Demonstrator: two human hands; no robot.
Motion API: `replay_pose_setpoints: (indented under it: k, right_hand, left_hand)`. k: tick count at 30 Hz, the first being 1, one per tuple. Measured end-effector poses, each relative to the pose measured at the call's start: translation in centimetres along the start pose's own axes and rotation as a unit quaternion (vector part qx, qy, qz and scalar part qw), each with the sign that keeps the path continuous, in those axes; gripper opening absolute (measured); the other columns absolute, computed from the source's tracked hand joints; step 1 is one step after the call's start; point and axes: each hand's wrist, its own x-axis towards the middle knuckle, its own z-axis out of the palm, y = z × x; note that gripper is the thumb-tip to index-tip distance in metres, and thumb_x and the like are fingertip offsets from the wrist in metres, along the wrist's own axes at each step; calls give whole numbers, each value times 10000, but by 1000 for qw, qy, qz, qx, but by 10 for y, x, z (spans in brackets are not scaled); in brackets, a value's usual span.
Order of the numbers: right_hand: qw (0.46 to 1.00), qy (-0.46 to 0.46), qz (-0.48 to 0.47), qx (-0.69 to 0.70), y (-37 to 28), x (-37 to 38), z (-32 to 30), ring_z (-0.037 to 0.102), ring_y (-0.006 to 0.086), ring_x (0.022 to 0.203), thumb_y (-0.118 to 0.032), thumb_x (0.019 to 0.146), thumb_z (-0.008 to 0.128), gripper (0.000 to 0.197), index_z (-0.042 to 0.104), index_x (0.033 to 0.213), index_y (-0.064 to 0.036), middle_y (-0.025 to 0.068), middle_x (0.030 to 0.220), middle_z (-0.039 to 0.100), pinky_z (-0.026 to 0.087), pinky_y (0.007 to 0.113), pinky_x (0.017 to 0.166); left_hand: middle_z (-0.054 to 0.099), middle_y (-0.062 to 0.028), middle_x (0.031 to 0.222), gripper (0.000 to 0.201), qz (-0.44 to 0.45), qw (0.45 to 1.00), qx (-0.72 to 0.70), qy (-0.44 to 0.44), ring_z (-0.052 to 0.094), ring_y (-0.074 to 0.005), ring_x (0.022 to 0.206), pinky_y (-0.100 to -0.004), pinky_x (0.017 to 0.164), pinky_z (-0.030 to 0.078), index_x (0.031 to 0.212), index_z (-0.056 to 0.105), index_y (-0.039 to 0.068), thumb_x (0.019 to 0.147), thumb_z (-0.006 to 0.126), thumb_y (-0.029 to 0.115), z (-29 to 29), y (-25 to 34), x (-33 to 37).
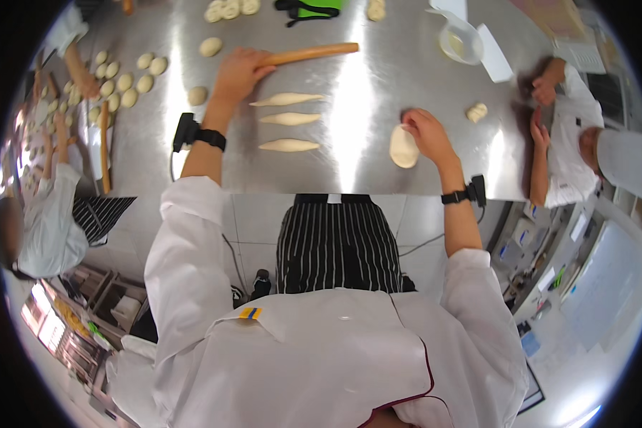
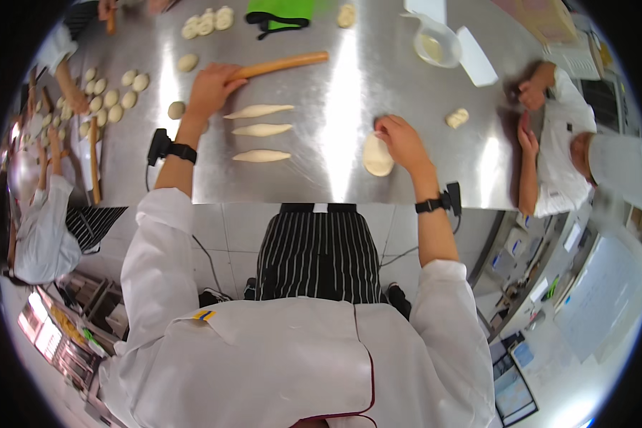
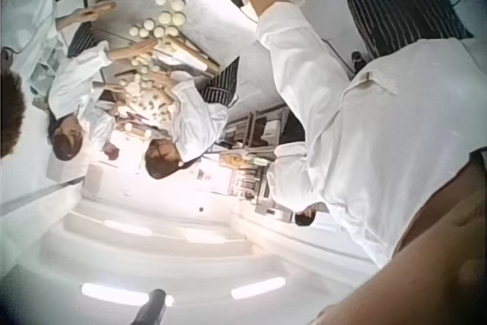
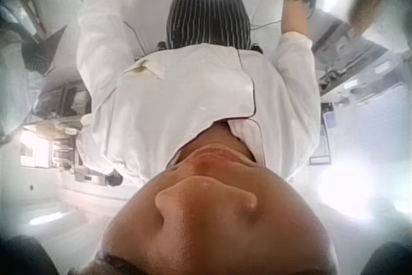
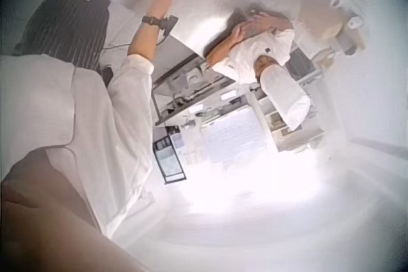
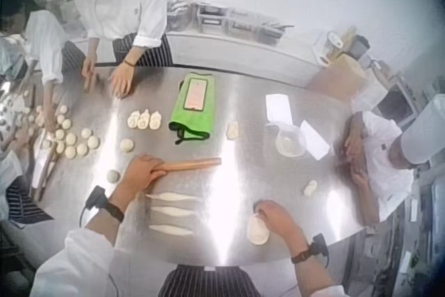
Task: Rolling and shaping dough on a table in a bakery kitchen.
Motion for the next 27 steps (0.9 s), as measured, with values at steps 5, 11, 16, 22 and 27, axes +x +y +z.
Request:
replay_pose_setpoints:
  k: [5,11,16,22,27]
  right_hand:
    - [998,-6,-62,-12,5,-2,-1,685,353,998,-49,974,727,91,705,1061,-36,119,1076,700,567,433,880]
    - [997,-44,-18,61,-10,-22,-13,682,353,965,-11,984,692,92,718,1069,-34,119,1074,685,565,412,858]
    - [989,-19,-67,129,-17,-45,-22,682,341,903,20,987,675,96,711,1067,-20,140,1080,675,564,409,826]
    - [968,-79,34,234,-25,-64,-48,696,290,860,1,980,722,111,758,1085,-11,132,1040,709,571,370,798]
    - [969,-45,-23,243,-38,-66,-76,707,254,870,6,973,743,130,774,1098,-9,111,1035,713,569,353,770]
  left_hand:
    - [746,-78,1243,362,-19,998,41,36,667,-372,1110,-481,998,526,1247,801,137,971,819,370,20,12,19]
    - [721,-137,1273,316,-55,984,-38,167,649,-379,1211,-521,1102,463,1251,743,65,986,771,234,30,98,9]
    - [706,-181,1269,467,102,961,-252,-48,661,-405,1181,-509,1066,501,1264,686,0,925,842,281,51,279,-2]
    - [729,-206,937,289,-60,870,-450,-191,705,-414,852,-478,791,560,1134,713,21,943,814,214,81,319,-19]
    - [729,-179,958,179,-9,901,-416,-123,702,-397,879,-469,809,568,1078,747,5,972,762,149,59,334,-27]
